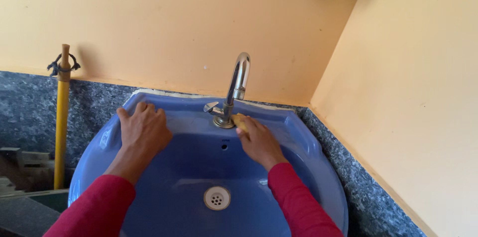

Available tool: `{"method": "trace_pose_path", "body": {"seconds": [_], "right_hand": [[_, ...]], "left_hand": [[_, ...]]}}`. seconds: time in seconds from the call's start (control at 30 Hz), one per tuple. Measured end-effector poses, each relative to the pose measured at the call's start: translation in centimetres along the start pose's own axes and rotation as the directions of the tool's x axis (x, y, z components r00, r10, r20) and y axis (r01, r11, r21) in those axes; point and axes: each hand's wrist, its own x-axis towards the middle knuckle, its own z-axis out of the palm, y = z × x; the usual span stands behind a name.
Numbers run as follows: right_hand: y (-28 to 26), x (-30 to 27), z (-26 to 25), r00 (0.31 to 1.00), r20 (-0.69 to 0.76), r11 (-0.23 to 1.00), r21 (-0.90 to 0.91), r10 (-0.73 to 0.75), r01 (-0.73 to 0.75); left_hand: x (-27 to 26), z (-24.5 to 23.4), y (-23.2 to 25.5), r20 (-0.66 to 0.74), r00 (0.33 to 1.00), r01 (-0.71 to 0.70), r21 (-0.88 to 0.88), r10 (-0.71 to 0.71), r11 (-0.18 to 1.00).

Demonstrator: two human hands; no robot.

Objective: The person scrubs a blue bathroom sink with a yellow sponge, focusing on the basin, drain, and faucet area. They repeatedly wipe different sections of the sink surface and around the drain, maintaining a consistent scrubbing motion throughout the task.

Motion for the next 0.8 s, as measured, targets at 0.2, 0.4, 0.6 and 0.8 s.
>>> {"method": "trace_pose_path", "body": {"seconds": [0.2,0.4,0.6,0.8], "right_hand": [[2.3,-0.9,-1.5,0.900,-0.120,0.863,-0.255,0.419,-0.436],[-0.8,-0.2,0.9,0.998,-0.061,1.000,0.009,-0.011,0.011],[0.1,0.2,-1.3,0.982,0.007,0.963,-0.198,0.191,-0.186],[1.2,-0.2,-1.0,0.931,-0.084,0.888,-0.283,0.354,-0.363]], "left_hand": [[0.4,0.7,-0.1,-0.061,0.997,-0.038,0.011,0.039,0.999],[0.3,0.5,0.2,-0.005,0.999,-0.048,0.008,0.048,0.999],[0.4,0.4,0.3,0.046,0.998,-0.050,0.019,0.049,0.999],[1.0,2.0,0.1,0.000,0.997,-0.073,0.027,0.073,0.997]]}}
